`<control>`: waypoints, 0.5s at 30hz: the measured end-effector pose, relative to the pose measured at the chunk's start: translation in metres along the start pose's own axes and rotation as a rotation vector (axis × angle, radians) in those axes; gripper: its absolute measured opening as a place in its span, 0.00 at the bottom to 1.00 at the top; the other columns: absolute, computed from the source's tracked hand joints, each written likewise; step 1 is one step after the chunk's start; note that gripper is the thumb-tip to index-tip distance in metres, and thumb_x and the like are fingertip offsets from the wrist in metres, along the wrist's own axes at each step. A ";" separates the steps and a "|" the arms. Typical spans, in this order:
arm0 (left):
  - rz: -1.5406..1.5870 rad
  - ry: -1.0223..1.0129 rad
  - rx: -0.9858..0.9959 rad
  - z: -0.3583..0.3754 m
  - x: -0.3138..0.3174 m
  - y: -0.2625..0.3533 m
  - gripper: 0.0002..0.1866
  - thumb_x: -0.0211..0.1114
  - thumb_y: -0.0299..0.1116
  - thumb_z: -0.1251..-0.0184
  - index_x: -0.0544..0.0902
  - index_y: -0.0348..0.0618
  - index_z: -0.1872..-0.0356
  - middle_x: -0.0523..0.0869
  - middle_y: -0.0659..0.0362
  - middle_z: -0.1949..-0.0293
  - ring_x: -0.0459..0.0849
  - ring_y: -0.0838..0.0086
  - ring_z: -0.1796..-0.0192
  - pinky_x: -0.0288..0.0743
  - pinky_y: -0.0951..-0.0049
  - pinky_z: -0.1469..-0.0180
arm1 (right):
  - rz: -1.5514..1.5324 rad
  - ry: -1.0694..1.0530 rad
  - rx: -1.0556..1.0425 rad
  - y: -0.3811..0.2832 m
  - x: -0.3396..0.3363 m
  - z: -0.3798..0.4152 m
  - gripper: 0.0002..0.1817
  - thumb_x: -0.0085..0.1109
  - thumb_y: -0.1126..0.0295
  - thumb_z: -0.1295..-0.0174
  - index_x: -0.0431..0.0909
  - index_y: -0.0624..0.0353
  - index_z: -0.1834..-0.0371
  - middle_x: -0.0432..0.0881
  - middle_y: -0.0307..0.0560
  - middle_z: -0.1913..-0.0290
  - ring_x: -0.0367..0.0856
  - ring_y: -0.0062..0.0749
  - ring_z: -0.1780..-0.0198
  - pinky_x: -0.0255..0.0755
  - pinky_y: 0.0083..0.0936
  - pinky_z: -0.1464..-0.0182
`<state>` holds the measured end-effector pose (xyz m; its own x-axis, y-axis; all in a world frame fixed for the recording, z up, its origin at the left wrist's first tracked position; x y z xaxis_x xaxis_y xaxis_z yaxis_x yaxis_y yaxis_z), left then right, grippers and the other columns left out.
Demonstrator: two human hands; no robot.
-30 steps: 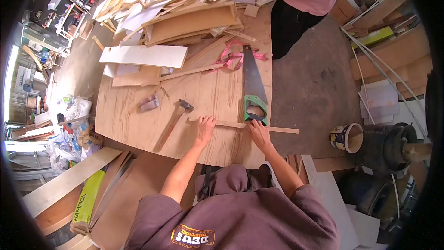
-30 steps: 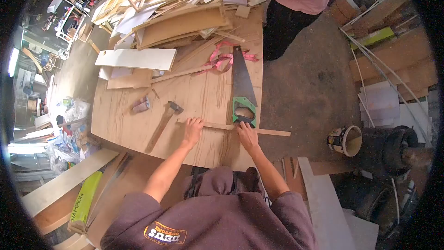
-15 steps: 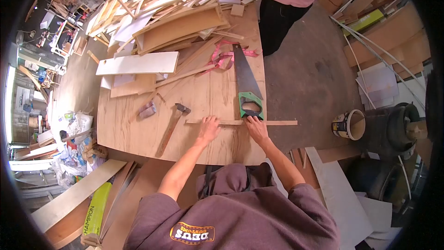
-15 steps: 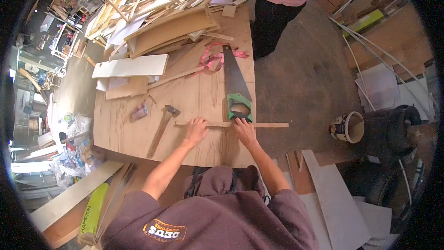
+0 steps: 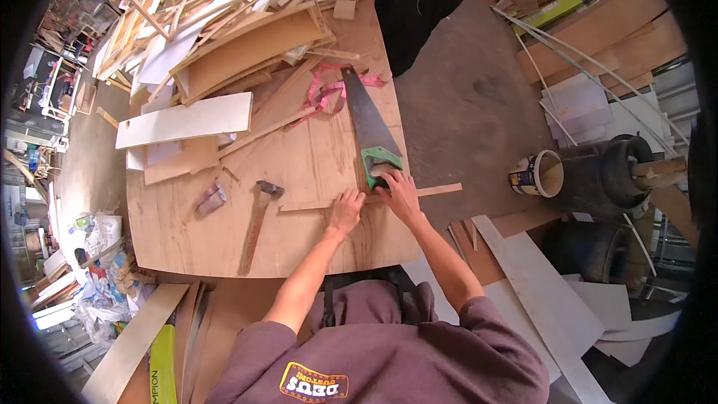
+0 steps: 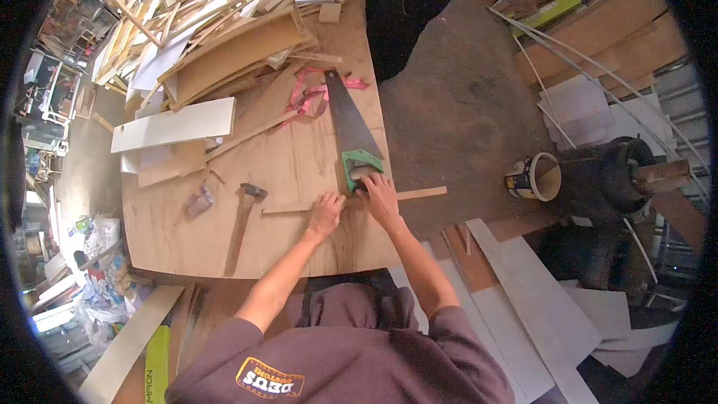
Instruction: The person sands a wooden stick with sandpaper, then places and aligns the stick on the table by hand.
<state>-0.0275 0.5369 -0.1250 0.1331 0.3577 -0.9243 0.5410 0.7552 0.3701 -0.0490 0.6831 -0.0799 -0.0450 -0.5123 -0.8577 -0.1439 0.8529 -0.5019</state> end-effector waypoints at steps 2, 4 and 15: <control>0.076 -0.031 -0.018 0.000 0.000 0.000 0.22 0.70 0.24 0.45 0.82 0.43 0.47 0.81 0.56 0.52 0.79 0.61 0.44 0.73 0.59 0.42 | 0.062 -0.038 0.016 -0.001 0.009 -0.008 0.21 0.71 0.58 0.38 0.82 0.50 0.44 0.81 0.44 0.48 0.78 0.42 0.42 0.69 0.45 0.42; 0.065 -0.038 -0.009 0.000 -0.003 0.002 0.22 0.70 0.24 0.46 0.82 0.42 0.46 0.80 0.56 0.52 0.79 0.61 0.44 0.73 0.59 0.41 | 0.116 -0.072 0.030 0.000 0.018 -0.011 0.21 0.71 0.57 0.37 0.82 0.50 0.44 0.81 0.44 0.48 0.78 0.42 0.42 0.66 0.46 0.40; -0.084 -0.044 -0.076 0.002 0.001 0.012 0.25 0.68 0.22 0.47 0.81 0.41 0.43 0.80 0.56 0.48 0.77 0.61 0.39 0.73 0.57 0.36 | 0.191 -0.205 -0.101 0.004 0.035 -0.013 0.29 0.75 0.64 0.44 0.77 0.48 0.37 0.78 0.46 0.46 0.76 0.43 0.40 0.66 0.42 0.38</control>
<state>-0.0198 0.5450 -0.1213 0.1269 0.2682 -0.9550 0.4877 0.8214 0.2955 -0.0635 0.6674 -0.1111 0.1188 -0.3033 -0.9455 -0.2499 0.9124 -0.3241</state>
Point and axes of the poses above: each hand's wrist, its own z-axis away from the middle knuckle, its own x-axis out of the palm, y = z × x, the point moved 9 cm from there along -z, towards the middle knuckle
